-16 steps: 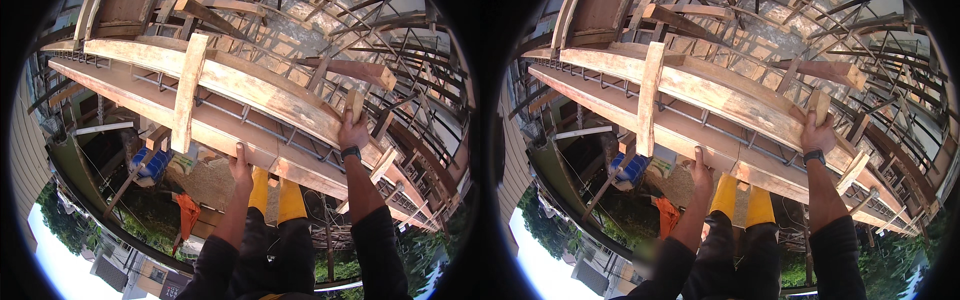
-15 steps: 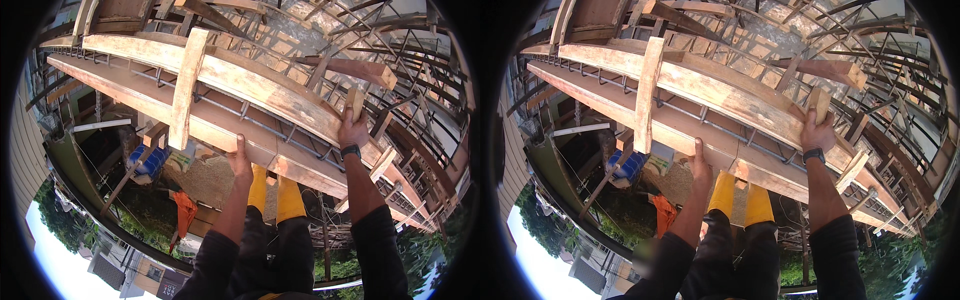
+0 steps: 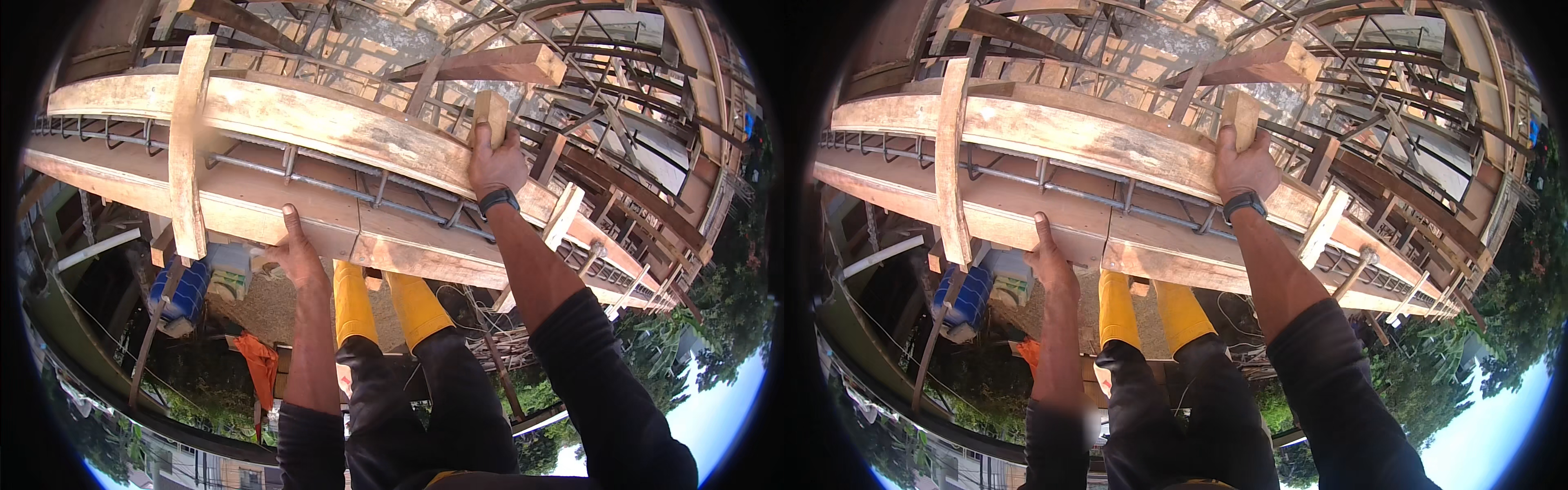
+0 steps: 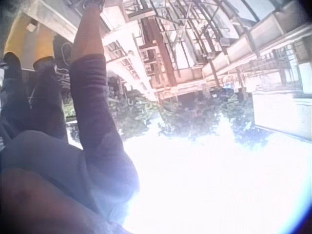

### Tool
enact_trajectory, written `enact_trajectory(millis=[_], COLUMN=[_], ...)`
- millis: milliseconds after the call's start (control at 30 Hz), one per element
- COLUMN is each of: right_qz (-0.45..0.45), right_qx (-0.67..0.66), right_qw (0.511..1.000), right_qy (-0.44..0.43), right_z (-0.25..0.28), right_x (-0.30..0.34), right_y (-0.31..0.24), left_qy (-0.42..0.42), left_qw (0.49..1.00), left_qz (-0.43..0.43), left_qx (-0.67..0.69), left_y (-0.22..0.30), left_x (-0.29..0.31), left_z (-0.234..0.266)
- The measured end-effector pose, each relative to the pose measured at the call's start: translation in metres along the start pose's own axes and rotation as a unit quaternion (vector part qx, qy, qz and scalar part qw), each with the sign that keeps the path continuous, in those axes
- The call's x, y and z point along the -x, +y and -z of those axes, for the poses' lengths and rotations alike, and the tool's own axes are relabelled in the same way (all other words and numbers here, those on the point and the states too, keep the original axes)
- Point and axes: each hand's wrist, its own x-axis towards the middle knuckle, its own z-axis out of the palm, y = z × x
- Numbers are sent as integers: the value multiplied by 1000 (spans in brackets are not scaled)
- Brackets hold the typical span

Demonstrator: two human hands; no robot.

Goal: The person assembles wooden concrete forms by hammering nails into boards and positioning wooden spacers around a rebar cage.

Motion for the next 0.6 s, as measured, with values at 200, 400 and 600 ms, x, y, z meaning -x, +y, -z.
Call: enact_trajectory(millis=[200,400,600], right_qz=[-3,35,80], right_qx=[-42,-203,-419], right_qw=[999,975,897], right_qy=[-15,83,115], right_z=[-1,3,12], right_x=[2,2,12], right_y=[-5,19,35], left_qy=[-106,-200,-241], left_qw=[981,933,943], left_qz=[69,128,126], left_qx=[-146,-272,-191], left_y=[36,59,51], left_x=[-4,-3,-17], left_z=[2,-7,-2])
